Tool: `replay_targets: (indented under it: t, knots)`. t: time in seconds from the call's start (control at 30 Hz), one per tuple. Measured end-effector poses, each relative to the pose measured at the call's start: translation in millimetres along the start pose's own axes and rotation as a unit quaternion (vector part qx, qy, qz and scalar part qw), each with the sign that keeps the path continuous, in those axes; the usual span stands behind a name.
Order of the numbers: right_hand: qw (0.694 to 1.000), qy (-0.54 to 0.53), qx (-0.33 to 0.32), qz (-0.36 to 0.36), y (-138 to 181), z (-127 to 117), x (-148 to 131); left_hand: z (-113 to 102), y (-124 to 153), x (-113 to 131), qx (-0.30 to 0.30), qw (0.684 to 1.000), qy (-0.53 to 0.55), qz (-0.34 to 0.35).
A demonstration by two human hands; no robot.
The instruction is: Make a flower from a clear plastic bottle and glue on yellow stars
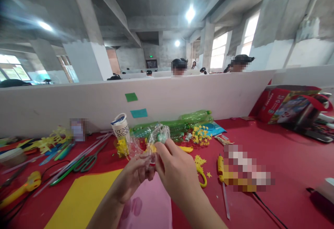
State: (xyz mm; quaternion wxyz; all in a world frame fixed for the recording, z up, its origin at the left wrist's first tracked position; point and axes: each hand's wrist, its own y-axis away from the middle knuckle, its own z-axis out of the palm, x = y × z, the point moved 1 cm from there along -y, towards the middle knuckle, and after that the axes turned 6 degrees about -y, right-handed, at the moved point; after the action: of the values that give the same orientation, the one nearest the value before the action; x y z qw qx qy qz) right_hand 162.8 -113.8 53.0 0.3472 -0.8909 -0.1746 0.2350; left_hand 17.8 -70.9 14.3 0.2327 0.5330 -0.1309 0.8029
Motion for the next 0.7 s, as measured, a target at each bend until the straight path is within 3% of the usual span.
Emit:
replay_targets:
  t: [0.33, 0.5, 0.7]
  knots:
    - [0.999, 0.029, 0.026, 0.007, 2.7, 7.9, -2.2, -2.5, -2.7, 2.4, 0.047, 0.998, 0.028, 0.024]
    - [0.998, -0.048, 0.049, 0.006, 0.3, 7.7, -6.2, -0.2, -0.7, 3.4, 0.068, 0.995, 0.067, 0.031]
    - [0.988, -0.137, 0.061, -0.044, 0.2, 7.5, -8.9, -1.5, 0.0, 4.7, 0.056, 0.994, 0.092, 0.036]
